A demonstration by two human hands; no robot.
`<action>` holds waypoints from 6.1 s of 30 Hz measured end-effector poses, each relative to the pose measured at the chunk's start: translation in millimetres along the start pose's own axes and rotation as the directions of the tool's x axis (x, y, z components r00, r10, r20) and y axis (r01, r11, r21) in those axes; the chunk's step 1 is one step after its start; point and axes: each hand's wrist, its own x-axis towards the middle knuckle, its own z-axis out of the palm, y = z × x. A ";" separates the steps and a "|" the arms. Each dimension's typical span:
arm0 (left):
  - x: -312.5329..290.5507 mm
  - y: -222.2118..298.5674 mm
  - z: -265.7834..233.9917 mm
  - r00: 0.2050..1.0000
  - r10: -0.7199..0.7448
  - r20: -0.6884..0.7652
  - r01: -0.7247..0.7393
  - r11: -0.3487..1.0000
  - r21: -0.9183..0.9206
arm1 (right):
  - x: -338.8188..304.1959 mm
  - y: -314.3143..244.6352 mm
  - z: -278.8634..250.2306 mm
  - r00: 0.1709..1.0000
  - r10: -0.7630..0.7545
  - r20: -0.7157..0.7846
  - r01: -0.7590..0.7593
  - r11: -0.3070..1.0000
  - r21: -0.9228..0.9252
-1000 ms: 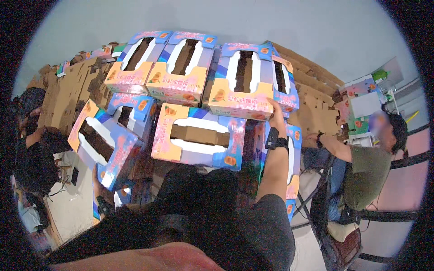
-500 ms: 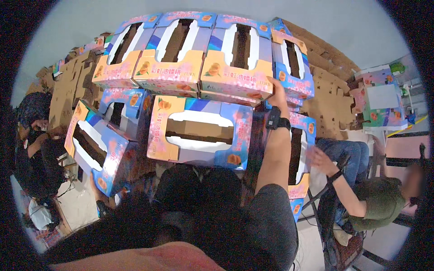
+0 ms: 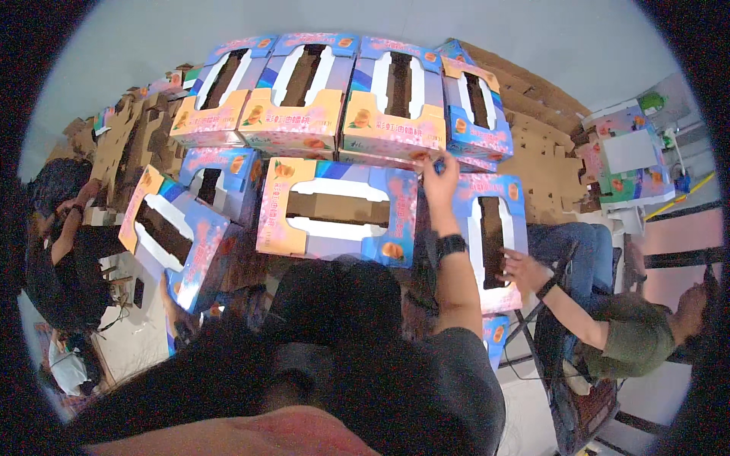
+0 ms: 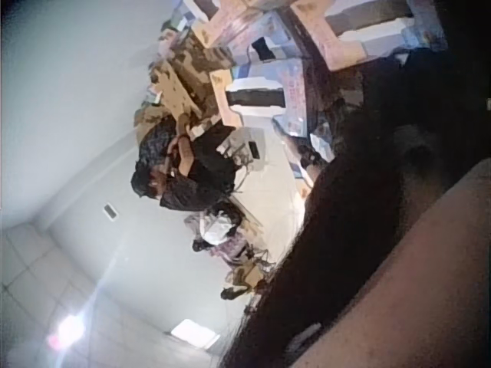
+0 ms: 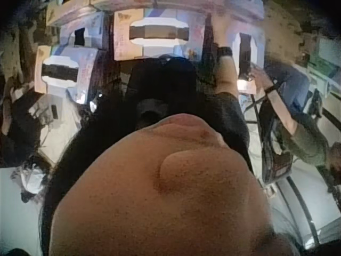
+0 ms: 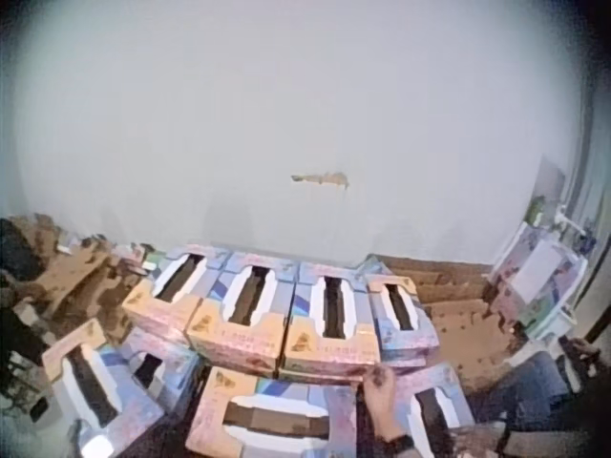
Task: Folding flat cardboard into boxes for fruit packaging.
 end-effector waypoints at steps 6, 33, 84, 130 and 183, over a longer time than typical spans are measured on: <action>17.4 6.7 -26.6 0.972 0.236 0.026 -0.237 0.961 0.141 | -87.8 -63.9 -95.9 0.979 -0.203 0.012 0.204 0.977 -0.062; -90.2 -44.3 37.6 0.827 0.411 0.383 -0.234 0.872 -0.430 | -281.0 -197.1 -174.3 0.822 -0.277 0.498 0.149 0.948 0.282; -221.2 25.9 89.9 -0.283 0.727 0.626 -0.905 -0.418 0.076 | -251.7 -130.0 -363.5 0.992 -0.129 -0.015 0.106 0.732 0.673; -129.6 -73.4 151.0 0.761 0.210 0.614 -0.126 0.976 -0.178 | -265.2 -167.4 -206.4 0.930 -0.001 0.369 -0.253 0.725 0.640; -147.8 -389.3 330.5 0.277 -0.598 0.752 -0.210 0.726 0.654 | -141.6 185.8 -366.1 0.681 0.666 0.304 -0.730 0.649 0.214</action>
